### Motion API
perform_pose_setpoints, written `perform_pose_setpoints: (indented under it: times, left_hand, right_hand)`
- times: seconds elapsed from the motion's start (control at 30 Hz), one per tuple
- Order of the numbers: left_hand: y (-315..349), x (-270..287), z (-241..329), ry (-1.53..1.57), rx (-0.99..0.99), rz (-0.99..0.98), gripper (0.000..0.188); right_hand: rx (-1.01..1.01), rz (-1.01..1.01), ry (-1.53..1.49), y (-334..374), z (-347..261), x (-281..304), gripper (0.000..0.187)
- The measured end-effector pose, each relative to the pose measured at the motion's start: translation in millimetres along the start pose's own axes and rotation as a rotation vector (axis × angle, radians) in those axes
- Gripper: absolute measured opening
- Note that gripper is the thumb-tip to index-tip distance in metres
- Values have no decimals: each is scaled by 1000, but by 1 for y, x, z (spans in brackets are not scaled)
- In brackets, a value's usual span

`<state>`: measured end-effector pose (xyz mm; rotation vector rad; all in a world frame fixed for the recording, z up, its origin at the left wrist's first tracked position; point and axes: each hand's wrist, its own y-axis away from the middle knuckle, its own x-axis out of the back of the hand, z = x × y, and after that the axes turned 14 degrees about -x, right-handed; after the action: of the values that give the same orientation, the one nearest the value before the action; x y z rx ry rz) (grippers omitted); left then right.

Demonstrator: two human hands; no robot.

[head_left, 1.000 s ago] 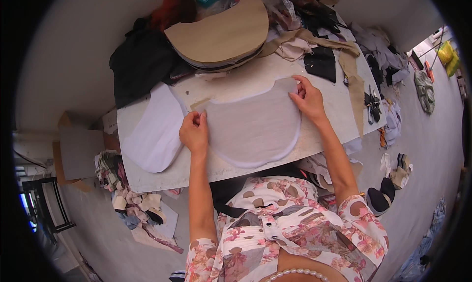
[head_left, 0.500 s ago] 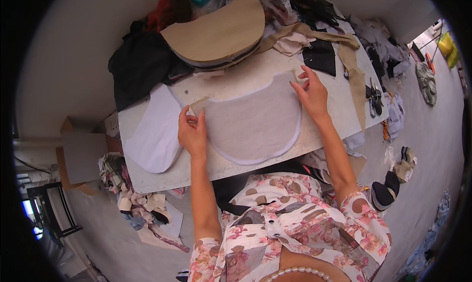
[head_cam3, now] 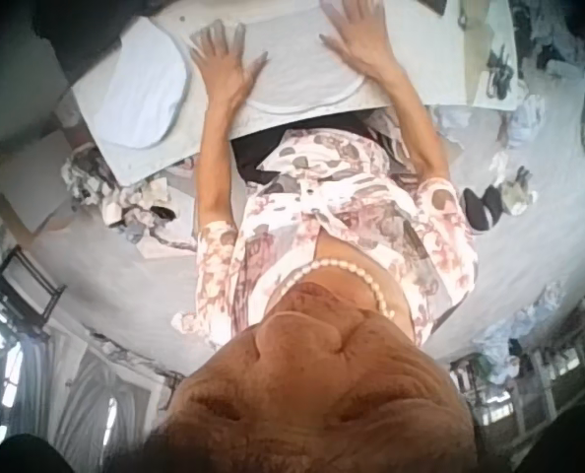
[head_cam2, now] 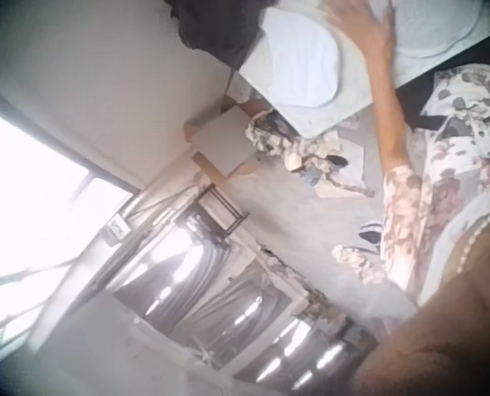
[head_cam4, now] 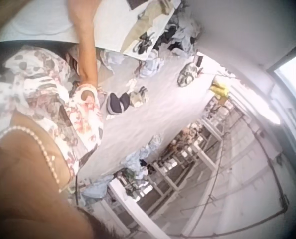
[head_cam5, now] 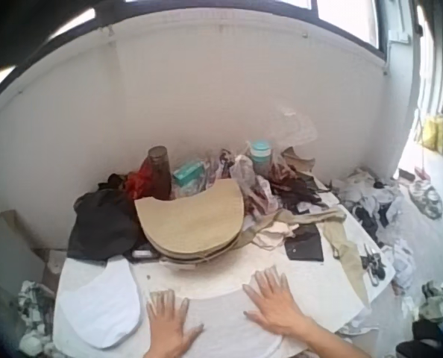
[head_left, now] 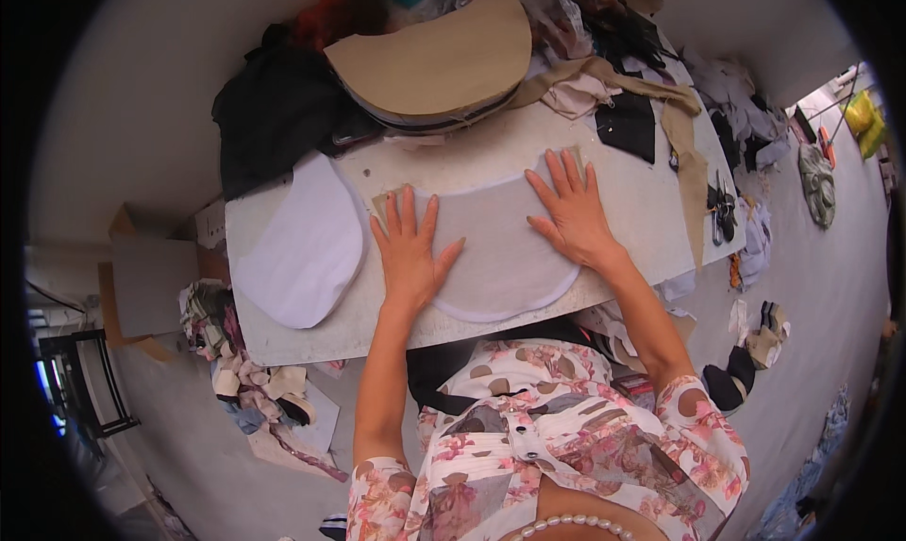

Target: The person repeatedly picks up white fabric pieces and beige paper templates from a table, aligns them, and stacks them into separate piles. The hands handle the items one at a time, smoothing and repositioning them on the work surface.

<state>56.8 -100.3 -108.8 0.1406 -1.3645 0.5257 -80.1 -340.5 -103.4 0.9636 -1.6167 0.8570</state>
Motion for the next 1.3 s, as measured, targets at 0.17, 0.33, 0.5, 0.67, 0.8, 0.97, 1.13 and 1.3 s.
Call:
perform_pose_setpoints:
  times: [0.17,0.33,0.5,0.67,0.8,0.97,1.13,1.3]
  left_hand:
    - [1,3,0,122,15,145,68]
    - [-5,24,-2,170,78,442,48]
    - [-16,33,-15,479,125,609,36]
    - [-50,33,-30,1611,514,640,49]
    - [-77,41,-43,2068,546,653,63]
    - [-87,44,-59,1617,547,900,38]
    - [-80,86,-17,883,249,850,23]
    - [-66,112,-10,587,16,849,23]
  right_hand:
    - [49,401,-376,-44,-30,46,37]
    - [141,415,-557,-145,-98,61,18]
    - [127,242,-406,-196,-110,39,8]
    - [236,258,-336,-186,-106,48,8]
    - [448,121,-362,-135,-106,71,6]
    - [513,-19,-361,-109,-100,96,30]
    - [725,113,-526,-154,-116,90,49]
    - [585,-37,-27,-170,-80,103,30]
